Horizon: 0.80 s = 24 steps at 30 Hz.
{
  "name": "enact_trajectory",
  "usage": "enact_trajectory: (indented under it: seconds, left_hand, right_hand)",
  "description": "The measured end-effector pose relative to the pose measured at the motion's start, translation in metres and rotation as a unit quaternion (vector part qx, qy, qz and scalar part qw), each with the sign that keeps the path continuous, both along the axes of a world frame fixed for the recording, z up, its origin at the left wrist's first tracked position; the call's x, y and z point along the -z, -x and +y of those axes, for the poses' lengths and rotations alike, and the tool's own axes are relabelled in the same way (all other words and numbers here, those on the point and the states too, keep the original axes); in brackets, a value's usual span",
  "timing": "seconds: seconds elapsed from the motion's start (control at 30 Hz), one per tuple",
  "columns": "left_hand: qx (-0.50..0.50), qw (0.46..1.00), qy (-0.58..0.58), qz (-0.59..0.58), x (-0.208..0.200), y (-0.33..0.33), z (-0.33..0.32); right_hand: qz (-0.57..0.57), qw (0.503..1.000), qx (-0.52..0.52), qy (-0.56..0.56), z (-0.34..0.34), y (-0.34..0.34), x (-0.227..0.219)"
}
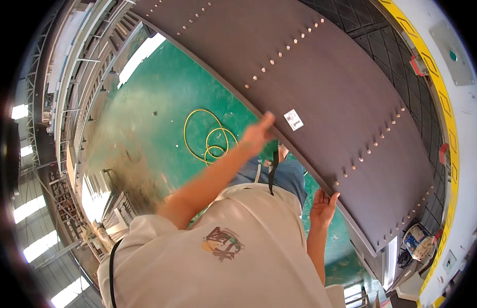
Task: The person repeatedly picks up long, thin wooden strips from a metal rack and places them into slots on a large, curved wooden board. The person aligns the strips with existing pegs on the board and adjusts them by hand. The task involves repetitive handling of multiple wooden strips in a workshop setting.
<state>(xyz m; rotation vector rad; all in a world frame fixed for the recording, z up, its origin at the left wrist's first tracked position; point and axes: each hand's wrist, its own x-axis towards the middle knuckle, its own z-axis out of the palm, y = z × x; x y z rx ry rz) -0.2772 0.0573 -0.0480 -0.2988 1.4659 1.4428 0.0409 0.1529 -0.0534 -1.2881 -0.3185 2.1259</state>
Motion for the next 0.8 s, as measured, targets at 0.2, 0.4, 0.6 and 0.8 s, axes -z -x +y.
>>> enact_trajectory:
  seconds: [0.2,0.4,0.6,0.8]
  left_hand:
    - [-0.105,0.991,-0.073,0.048,0.036,0.152,-0.050]
    - [-0.128,0.991,-0.036,0.030,0.048,0.158,-0.048]
    - [-0.031,0.994,-0.105,-0.029,0.044,0.255,-0.085]
    - [-0.138,0.984,-0.088,0.067,0.030,0.520,-0.155]
  right_hand:
    - [-0.038,0.995,0.085,0.047,-0.001,0.008,0.035]
    - [0.003,1.000,-0.020,0.020,-0.050,0.156,0.039]
    - [0.031,0.993,-0.114,0.025,-0.109,0.370,0.030]
    - [0.078,0.991,-0.105,0.003,-0.133,0.476,0.032]
